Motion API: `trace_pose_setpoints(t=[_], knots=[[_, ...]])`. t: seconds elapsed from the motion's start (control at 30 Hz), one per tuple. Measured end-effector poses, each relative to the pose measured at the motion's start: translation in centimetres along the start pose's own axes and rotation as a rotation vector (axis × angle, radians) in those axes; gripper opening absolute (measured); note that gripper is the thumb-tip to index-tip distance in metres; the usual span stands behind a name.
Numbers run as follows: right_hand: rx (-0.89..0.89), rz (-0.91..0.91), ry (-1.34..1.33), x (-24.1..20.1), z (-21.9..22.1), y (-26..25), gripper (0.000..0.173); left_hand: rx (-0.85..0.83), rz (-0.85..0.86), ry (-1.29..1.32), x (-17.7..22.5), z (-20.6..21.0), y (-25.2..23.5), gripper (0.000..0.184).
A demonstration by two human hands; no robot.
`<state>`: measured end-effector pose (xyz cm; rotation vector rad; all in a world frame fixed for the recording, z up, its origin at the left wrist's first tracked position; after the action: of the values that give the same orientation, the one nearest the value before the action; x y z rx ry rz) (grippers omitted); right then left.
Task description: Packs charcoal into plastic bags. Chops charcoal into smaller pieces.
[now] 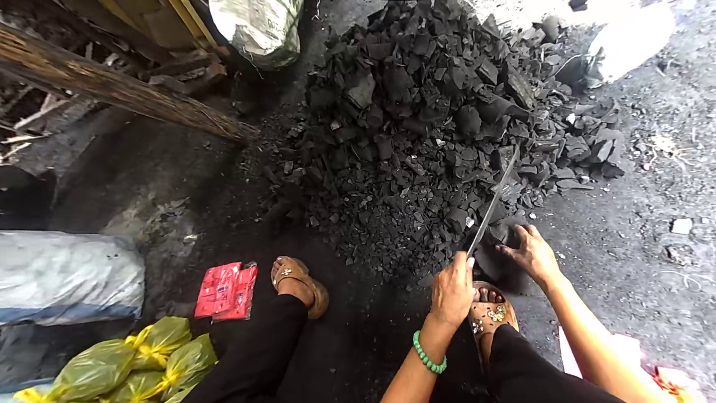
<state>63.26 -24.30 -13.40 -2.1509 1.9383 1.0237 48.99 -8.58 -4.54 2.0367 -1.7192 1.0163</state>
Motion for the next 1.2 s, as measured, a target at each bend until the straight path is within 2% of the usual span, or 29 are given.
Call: trace_pose_setpoints(t=[0.1,0.17,0.2,0.23,0.27,0.33,0.37,0.4,0.47,0.53,0.57,0.67,0.73,0.77,0.83,0.9,0.97,1.03,1.1,1.2], knots=[[0.034,-0.085,-0.059,-0.3,0.1,0.1,0.058,0.327,0.265,0.140,4.1,-2.3,-2.9,0.031],[0.074,-0.106,-0.090,0.1,0.5,0.4,0.057,0.397,0.339,0.253,5.1,-2.3,-3.7,0.038],[0.086,-0.107,-0.101,0.2,0.5,0.5,0.057,0.369,0.337,0.251,4.6,-1.2,-3.4,0.038],[0.093,-0.109,-0.102,0.3,0.6,0.5,0.057,0.286,0.295,0.193,3.3,0.3,-2.5,0.034],[0.094,-0.112,-0.103,0.3,0.6,0.5,0.057,0.120,0.194,0.085,1.5,2.1,-1.3,0.030],[0.089,-0.106,-0.099,0.3,0.8,0.4,0.059,-0.506,-0.219,-0.079,-2.3,5.0,0.8,0.037],[0.090,-0.105,-0.102,0.5,0.9,0.3,0.059,-0.724,-0.367,-0.124,-3.8,6.1,1.6,0.040],[0.094,-0.112,-0.116,0.7,0.9,0.2,0.059,-0.821,-0.434,-0.155,-4.6,6.6,2.1,0.041],[0.099,-0.106,-0.154,1.0,0.9,0.0,0.059,-0.860,-0.464,-0.176,-5.0,6.5,2.8,0.042],[0.088,-0.071,-0.191,1.2,1.1,-0.1,0.060,-0.804,-0.450,-0.119,-5.5,5.6,3.9,0.043],[0.078,-0.057,-0.205,1.1,1.4,-0.3,0.061,-0.722,-0.415,-0.084,-5.7,5.0,4.5,0.043],[-0.013,-0.069,-0.295,-0.8,2.8,-0.4,0.063,-0.317,-0.305,-0.005,-6.4,3.3,7.3,0.037],[-0.095,-0.152,-0.357,-3.4,3.8,-0.4,0.063,-0.102,-0.333,0.030,-6.9,2.3,8.6,0.034],[-0.110,-0.204,-0.376,-4.8,4.1,-0.5,0.063,-0.051,-0.379,0.046,-7.2,1.8,9.0,0.035],[-0.046,-0.330,-0.306,-7.1,4.4,-1.5,0.056,-0.006,-0.476,0.058,-7.9,0.9,9.5,0.034],[0.013,-0.428,-0.041,-9.2,4.8,-3.0,0.047,0.002,-0.546,0.073,-8.6,0.3,10.0,0.033],[-0.083,-0.408,0.279,-10.7,5.7,-4.7,0.052,0.002,-0.584,0.099,-9.1,0.0,10.5,0.034],[-0.165,-0.377,0.428,-11.3,6.5,-5.8,0.051,0.001,-0.620,0.127,-9.1,-0.2,11.0,0.034],[-0.188,-0.355,0.419,-11.5,6.2,-6.2,0.050,0.003,-0.636,0.149,-9.0,-0.2,11.3,0.035],[-0.184,-0.281,0.208,-10.9,4.3,-5.6,0.058,-0.022,-0.649,0.180,-8.6,-0.2,11.1,0.035]])
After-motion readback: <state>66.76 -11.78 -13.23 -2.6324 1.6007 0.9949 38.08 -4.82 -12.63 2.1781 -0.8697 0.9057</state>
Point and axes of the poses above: each hand's wrist, its own y-axis away from the middle knuckle, its own z-axis out of the palm, x = y × z, the point moved 3 cm from there along -y, towards the middle knuckle, and after that the axes turned 9 degrees about z, right-handed, at the moved point
